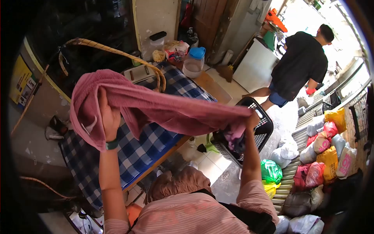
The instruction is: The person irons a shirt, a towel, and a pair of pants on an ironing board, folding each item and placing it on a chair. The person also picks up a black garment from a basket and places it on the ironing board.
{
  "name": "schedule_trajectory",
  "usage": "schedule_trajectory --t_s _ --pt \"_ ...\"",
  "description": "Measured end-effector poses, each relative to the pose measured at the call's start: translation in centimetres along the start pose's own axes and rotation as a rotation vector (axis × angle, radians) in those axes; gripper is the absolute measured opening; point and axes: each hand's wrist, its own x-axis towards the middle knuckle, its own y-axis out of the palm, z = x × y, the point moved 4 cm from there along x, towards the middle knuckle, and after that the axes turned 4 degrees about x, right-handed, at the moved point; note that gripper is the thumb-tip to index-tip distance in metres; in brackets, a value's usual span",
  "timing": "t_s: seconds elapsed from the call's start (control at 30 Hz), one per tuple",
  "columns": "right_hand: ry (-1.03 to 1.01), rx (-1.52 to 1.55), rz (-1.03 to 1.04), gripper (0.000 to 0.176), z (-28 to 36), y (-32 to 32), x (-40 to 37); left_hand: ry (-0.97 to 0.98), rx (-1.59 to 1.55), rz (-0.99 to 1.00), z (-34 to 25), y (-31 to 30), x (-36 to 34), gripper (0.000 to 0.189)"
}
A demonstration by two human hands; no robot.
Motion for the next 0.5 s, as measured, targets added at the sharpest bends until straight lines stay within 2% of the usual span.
schedule_trajectory --t_s 0.03,0.07,0.1,0.13,0.17,0.23,0.27,0.33,0.37,0.4,0.47,0.5 --pt "-0.171 0.054 -0.311 0.033 2.5 -5.0 1.5 0.043 0.126 -0.028 0.1 -0.4 0.8 0.047" --pt "-0.082 -0.001 -0.455 0.028 4.1 -8.7 3.6 0.041 0.115 -0.023 0.7 -1.4 2.1 0.047" --pt "-0.205 0.009 -0.485 0.027 6.9 -13.3 4.8 -0.185 -0.476 -0.086 2.5 -3.2 3.5 0.046" --pt "-0.324 0.022 -0.508 0.026 8.8 -16.1 5.1 -0.417 -1.06 -0.141 3.6 -4.2 4.6 0.044" --pt "-0.312 0.016 -0.502 0.026 8.4 -15.8 5.4 -0.424 -1.057 -0.128 2.5 -5.4 5.7 0.044" --pt "-0.262 -0.142 -0.187 0.029 8.6 -13.9 7.1 -0.52 -1.137 -0.39 1.1 -7.9 7.2 0.04" --pt "-0.278 -0.136 -0.186 0.029 9.4 -13.9 7.8 -0.516 -1.132 -0.408 2.0 -9.2 7.6 0.04" --pt "-0.217 0.181 -0.325 0.027 12.2 -15.9 8.7 -0.196 -0.612 -0.405 4.0 -14.4 8.4 0.04" --pt "-0.328 0.195 -0.412 0.022 14.2 -16.7 8.2 -0.161 -0.603 -0.489 4.9 -16.8 8.3 0.048" --pt "-0.361 0.281 -0.425 0.023 15.4 -17.2 7.7 -0.166 -0.567 -0.511 6.0 -19.4 7.3 0.048" --pt "-0.543 0.277 -0.439 0.026 17.3 -17.6 6.0 0.143 0.554 -0.568 5.5 -25.2 4.4 0.053" --pt "-0.544 0.248 -0.405 0.023 16.7 -16.5 5.5 0.158 0.613 -0.585 6.6 -27.9 1.8 0.053"
